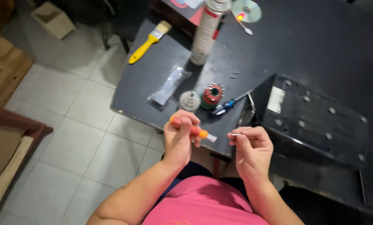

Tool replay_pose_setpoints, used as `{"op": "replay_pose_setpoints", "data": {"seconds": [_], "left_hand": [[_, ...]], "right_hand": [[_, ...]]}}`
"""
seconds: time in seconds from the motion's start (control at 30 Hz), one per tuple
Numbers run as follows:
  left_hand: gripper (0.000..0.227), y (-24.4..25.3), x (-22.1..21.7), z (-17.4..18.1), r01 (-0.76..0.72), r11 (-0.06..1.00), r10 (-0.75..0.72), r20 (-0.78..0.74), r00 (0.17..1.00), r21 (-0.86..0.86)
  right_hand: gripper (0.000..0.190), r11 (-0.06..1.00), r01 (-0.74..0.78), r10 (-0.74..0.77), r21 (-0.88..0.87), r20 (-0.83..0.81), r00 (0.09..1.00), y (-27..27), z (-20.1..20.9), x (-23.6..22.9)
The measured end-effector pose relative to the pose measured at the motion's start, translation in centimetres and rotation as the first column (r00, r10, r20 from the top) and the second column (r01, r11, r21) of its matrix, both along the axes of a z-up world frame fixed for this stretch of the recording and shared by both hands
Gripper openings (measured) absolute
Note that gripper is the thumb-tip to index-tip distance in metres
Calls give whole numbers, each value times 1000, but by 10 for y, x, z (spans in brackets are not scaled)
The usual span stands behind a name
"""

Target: Removing a sticker and using a screwdriver to pry open the housing of an electronic device.

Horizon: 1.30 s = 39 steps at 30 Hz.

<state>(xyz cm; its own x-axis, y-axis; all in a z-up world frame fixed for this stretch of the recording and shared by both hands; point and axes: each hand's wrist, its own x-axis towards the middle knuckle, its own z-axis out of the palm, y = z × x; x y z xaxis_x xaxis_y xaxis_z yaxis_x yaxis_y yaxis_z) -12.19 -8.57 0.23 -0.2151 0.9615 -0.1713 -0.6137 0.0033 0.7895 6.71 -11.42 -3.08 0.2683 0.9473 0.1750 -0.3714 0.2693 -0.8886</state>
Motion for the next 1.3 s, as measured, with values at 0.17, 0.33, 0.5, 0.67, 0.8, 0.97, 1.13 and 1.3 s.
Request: {"op": "replay_pose_setpoints", "data": {"seconds": [0.17, 0.33, 0.5, 0.67, 0.8, 0.97, 1.13, 1.3], "left_hand": [[32, -17, 39, -6, 166, 982, -179, 171, 969, 91], [49, -26, 66, -23, 270, 957, -287, 236, 928, 102], [47, -30, 83, -19, 332, 924, -373, 255, 892, 190], [36, -33, 93, -12, 381, 876, -446, 199, 873, 294], [27, -34, 102, -19, 406, 849, -483, 184, 856, 338], [17, -36, 92, 9, 512, 770, -550, -11, 835, 382], [20, -32, 82, 54, 608, 680, -585, -197, 787, 410], [24, -10, 89, 87, 409, 770, -91, -550, 830, 490]], "right_hand": [[12, 987, 77, -81, 143, 25, 996, -19, 19, 20], [12, 978, 124, -136, 170, 61, 989, -31, 26, 37], [12, 969, 138, -148, 203, 36, 988, -39, 22, 55], [11, 970, 128, -138, 205, 33, 990, -44, 27, 69], [10, 979, 96, -98, 182, -1, 995, -47, 32, 75], [12, 991, 112, -123, 69, 170, 978, -56, 48, 88], [22, 993, 113, -109, 16, 413, 904, -67, 92, 103], [11, 938, 158, -346, 307, 828, 441, -60, 140, 150]]}}
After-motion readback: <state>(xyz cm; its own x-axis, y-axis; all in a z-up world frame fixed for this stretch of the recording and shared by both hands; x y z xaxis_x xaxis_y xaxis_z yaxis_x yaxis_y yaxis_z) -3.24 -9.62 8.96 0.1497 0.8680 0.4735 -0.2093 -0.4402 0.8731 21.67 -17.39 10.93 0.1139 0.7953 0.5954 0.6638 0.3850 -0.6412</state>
